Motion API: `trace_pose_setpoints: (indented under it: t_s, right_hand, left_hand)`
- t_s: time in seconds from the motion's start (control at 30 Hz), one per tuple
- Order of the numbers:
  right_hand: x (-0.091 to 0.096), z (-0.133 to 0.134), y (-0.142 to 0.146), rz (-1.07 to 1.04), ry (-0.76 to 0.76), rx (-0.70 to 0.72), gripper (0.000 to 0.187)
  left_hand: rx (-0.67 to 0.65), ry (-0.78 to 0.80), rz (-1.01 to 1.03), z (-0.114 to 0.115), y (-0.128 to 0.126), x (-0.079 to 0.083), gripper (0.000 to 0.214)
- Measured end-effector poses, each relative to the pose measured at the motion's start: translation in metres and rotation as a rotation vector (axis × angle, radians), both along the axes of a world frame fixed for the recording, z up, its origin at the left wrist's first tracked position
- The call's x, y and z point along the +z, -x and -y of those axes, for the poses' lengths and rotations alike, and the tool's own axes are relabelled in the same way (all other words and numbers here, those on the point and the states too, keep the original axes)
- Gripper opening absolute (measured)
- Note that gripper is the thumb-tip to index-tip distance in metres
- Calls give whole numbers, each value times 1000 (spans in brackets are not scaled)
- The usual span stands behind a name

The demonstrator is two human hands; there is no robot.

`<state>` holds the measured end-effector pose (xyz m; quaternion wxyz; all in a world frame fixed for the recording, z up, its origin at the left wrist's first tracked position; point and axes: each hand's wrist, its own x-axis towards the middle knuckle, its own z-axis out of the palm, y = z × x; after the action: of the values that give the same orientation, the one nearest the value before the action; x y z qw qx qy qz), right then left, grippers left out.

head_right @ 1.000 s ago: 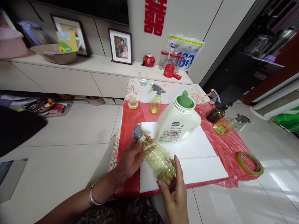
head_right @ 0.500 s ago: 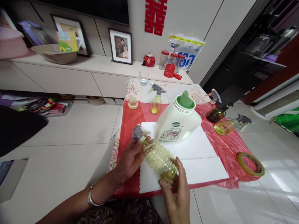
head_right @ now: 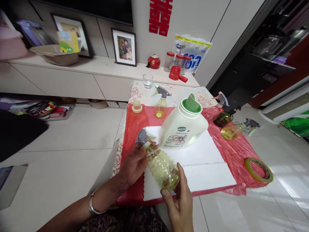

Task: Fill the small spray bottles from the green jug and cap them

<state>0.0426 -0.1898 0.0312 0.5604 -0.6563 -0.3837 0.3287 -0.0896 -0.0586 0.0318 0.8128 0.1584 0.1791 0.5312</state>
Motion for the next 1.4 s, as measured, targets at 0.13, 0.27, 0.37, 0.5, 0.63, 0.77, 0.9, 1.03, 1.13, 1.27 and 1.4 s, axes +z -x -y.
trace_pose_setpoints:
  t_s: [0.13,0.27,0.37,0.5,0.63,0.77,0.9,1.03,1.13,1.27,1.4]
  right_hand:
    - [-6,3,-3,-508,108,101,74]
    - [-15,6,-9,-714,182,209,68]
    - [-17,4,-8,-730,165,224,64]
    - [-13,-6,6,-719,103,155,66]
    - [-15,-17,13,-621,56,232,83]
    - [-23,-24,1,-396,23,173,74]
    - [-33,-28,-14,-274,-26,15,60]
    - [-42,-31,-15,-266,-56,-29,59]
    - [-44,-32,-13,-230,-65,-55,58]
    - [-44,-32,-15,-214,-56,-48,62]
    - [-48,-32,-17,-242,-63,-49,64]
  left_hand:
    - [-25,-56,-22,-1,4,4,31]
    - [-25,-92,-61,-1,7,10,30]
    - [-21,-105,-93,1,9,13,28]
    - [-36,-136,-148,9,10,14,42]
    - [-84,-267,-240,11,19,13,79]
    - [-13,-355,-357,-9,36,26,81]
    - [240,-365,-486,-49,44,52,82]
    - [285,-526,-567,-87,31,63,74]
    - [332,-591,-636,-106,12,57,69]
    - [412,-668,-894,-122,-13,39,49]
    - [425,-686,-943,-132,-29,21,43]
